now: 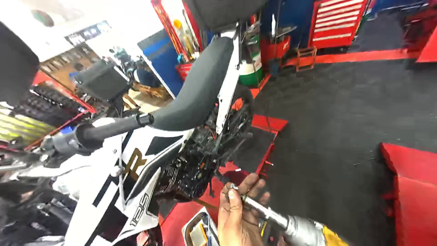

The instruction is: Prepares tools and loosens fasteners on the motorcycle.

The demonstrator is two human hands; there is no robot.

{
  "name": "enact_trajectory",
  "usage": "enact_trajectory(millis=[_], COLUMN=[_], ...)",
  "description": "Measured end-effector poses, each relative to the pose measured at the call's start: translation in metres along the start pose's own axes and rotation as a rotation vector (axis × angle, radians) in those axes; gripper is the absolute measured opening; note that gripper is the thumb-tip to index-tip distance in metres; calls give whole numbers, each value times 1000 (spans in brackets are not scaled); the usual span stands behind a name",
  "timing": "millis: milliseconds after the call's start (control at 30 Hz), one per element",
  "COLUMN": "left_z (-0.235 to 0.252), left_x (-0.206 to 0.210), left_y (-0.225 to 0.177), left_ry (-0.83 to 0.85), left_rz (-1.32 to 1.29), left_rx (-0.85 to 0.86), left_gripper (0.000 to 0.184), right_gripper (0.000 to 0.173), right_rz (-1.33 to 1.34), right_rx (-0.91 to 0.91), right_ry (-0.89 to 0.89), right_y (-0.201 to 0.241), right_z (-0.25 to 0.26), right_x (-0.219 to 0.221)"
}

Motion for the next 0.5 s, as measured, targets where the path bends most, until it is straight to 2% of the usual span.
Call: enact_trajectory(millis=[100,133,200,367,500], left_z=[-9,-9,-6,2,10], left_x=[53,68,96,144,170], left_y=[13,18,31,57,59], left_ry=[97,123,210,413,528], left_rz=[-26,-30,-34,39,342], left_rx=[-33,-20,36,199,452], left_gripper=[40,39,36,34,28], right_gripper=[15,14,17,20,20], right_rz=[69,139,264,458,514], right_rx=[134,64,-65,43,130], right_ry=[-108,-67,96,206,207], right_y=[100,104,83,102,117], right_z=[33,41,58,90,103], right_x=[9,-2,-33,-67,-83])
Point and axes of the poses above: each hand's wrist, its own z-axis towards the middle knuckle, its own x-axis out of the palm, y = z × x, the point moved 6 cm from there along z, towards the middle knuckle, and after that the axes turned 13 degrees about -y, right-handed, at the moved point
